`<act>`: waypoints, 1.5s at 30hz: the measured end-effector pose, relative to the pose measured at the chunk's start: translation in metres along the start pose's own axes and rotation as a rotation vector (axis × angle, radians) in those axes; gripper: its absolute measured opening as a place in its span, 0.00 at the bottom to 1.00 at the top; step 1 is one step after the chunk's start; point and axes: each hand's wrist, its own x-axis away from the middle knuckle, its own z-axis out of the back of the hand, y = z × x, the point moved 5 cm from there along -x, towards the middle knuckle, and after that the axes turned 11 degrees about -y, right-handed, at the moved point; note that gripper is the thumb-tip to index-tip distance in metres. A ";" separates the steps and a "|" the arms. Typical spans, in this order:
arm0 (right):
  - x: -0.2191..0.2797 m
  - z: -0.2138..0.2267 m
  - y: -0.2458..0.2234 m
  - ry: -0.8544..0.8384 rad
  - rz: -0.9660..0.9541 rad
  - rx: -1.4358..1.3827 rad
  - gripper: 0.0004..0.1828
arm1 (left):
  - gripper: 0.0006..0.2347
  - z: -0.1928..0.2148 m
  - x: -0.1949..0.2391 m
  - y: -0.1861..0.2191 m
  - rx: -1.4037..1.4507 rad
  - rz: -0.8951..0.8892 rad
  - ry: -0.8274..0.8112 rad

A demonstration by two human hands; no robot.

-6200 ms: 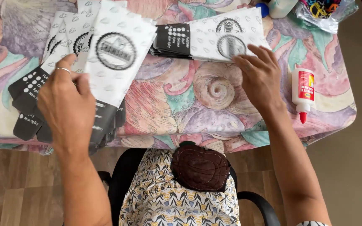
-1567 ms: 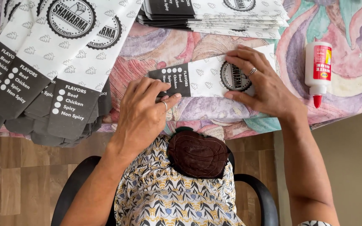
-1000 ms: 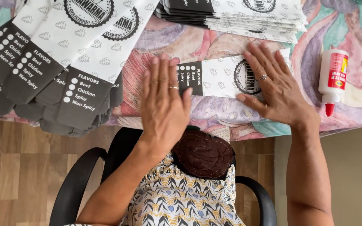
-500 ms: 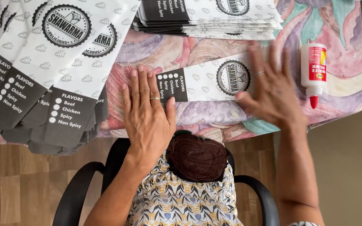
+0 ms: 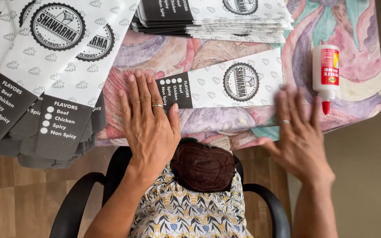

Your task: The person repeatedly applies glue to the edge of a white paper wrapper and folds a black printed flap over it to seal the package. They press the flap to secure it and place the finished package on a growing stack. The process is repeated continuously with identical wrappers.

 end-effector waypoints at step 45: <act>-0.003 0.015 0.126 0.395 -0.430 -1.238 0.18 | 0.09 -0.004 -0.030 0.020 0.215 -0.598 0.038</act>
